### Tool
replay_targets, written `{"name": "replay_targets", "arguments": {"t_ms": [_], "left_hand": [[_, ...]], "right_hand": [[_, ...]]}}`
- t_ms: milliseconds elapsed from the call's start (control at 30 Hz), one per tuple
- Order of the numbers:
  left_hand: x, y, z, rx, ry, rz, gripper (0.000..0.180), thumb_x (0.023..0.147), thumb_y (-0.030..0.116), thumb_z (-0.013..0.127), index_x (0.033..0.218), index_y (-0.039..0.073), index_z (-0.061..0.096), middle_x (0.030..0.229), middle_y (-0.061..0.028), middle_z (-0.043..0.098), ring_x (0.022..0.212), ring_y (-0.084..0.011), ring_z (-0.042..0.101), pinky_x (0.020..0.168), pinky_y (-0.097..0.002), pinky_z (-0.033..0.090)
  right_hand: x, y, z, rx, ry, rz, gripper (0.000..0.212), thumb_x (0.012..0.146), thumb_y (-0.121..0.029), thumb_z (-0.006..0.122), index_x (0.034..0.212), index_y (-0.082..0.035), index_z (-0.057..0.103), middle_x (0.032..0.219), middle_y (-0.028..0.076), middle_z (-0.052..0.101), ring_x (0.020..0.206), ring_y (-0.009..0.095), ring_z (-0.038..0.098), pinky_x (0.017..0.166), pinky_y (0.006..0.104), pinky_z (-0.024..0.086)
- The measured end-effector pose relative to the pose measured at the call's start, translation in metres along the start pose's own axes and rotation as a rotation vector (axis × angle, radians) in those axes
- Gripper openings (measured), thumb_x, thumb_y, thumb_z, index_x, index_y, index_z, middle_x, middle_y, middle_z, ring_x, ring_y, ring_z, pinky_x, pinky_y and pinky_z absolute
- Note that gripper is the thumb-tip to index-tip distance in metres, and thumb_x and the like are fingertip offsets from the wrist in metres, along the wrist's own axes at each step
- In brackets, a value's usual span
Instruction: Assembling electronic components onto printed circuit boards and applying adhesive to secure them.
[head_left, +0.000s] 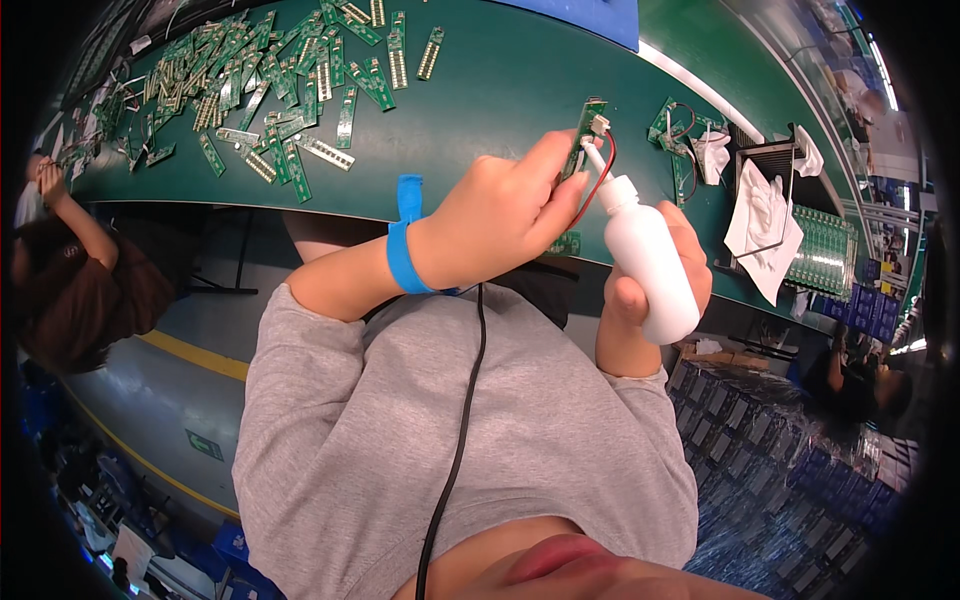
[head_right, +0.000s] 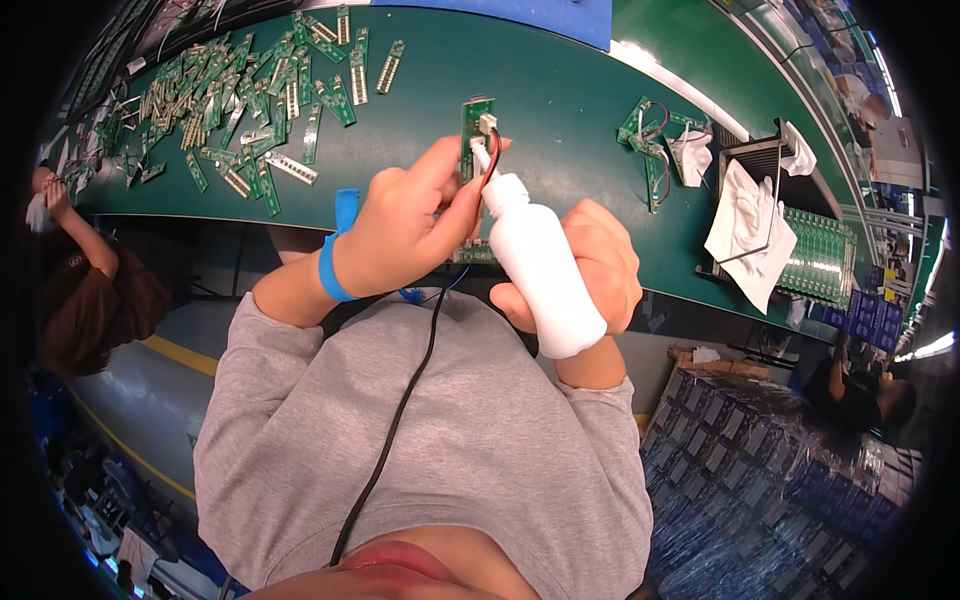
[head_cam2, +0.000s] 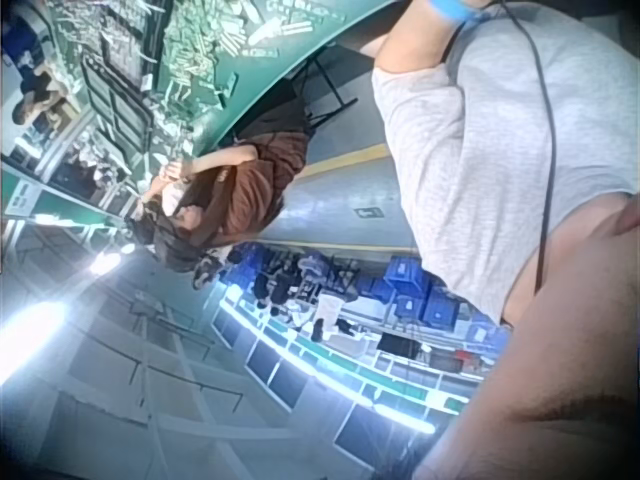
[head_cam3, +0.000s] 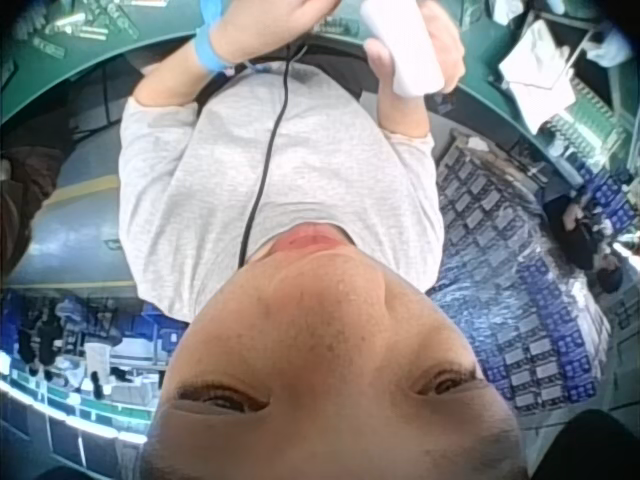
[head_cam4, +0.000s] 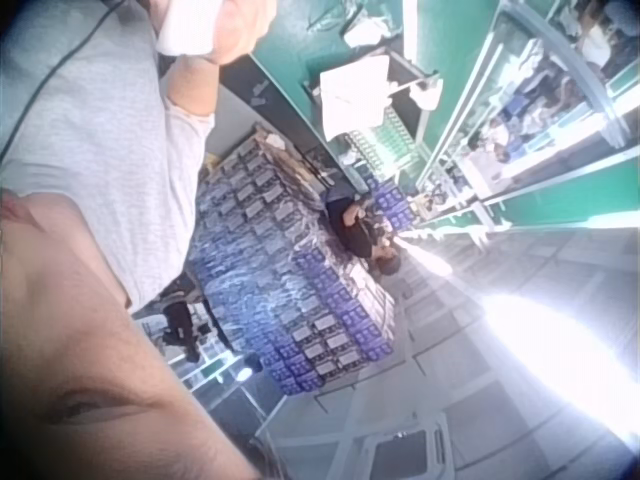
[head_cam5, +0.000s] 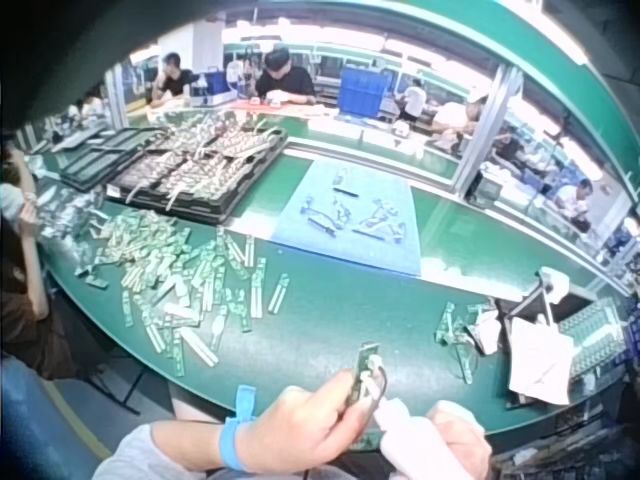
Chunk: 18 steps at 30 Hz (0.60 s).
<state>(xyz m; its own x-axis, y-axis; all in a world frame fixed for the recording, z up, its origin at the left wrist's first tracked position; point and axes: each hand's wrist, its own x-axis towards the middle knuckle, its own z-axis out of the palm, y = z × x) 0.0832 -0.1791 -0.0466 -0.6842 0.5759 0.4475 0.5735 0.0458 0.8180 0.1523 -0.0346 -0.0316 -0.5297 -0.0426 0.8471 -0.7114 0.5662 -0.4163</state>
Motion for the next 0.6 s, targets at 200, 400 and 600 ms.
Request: {"name": "replay_targets", "arguments": {"t_ms": [200,400,600], "left_hand": [[-0.0013,0.0014,0.0,-0.059,0.017,-0.024,0.029,0.079,-0.001,0.046,0.108,-0.001,0.046,0.048,-0.0033,0.051,0.04,-0.01,0.05,0.038,-0.0209,0.034],[-0.0011,-0.0004,-0.0001,-0.031,0.022,0.004,0.03,0.079,0.0,0.047,0.108,-0.001,0.046,0.047,-0.0031,0.05,0.039,-0.0094,0.049,0.038,-0.0206,0.033],[-0.0003,-0.0023,-0.005,-0.013,0.02,-0.001,0.028,0.08,0.003,0.048,0.108,-0.001,0.047,0.046,-0.0024,0.048,0.038,-0.0078,0.046,0.037,-0.0206,0.032]], "right_hand": [[-0.0003,0.001,-0.0012,0.024,-0.029,-0.018,0.041,0.064,-0.029,0.073,0.07,0.0,0.045,0.06,0.01,0.052,0.042,0.016,0.044,0.038,0.0257,0.031],[-0.0005,0.0037,0.003,-0.012,0.035,-0.041,0.04,0.065,-0.027,0.072,0.072,0.001,0.045,0.06,0.01,0.052,0.042,0.016,0.043,0.037,0.0252,0.031],[-0.0059,0.0077,0.0057,0.028,0.07,0.006,0.04,0.066,-0.029,0.071,0.069,0.003,0.048,0.059,0.009,0.051,0.043,0.016,0.042,0.038,0.0257,0.031]]}}
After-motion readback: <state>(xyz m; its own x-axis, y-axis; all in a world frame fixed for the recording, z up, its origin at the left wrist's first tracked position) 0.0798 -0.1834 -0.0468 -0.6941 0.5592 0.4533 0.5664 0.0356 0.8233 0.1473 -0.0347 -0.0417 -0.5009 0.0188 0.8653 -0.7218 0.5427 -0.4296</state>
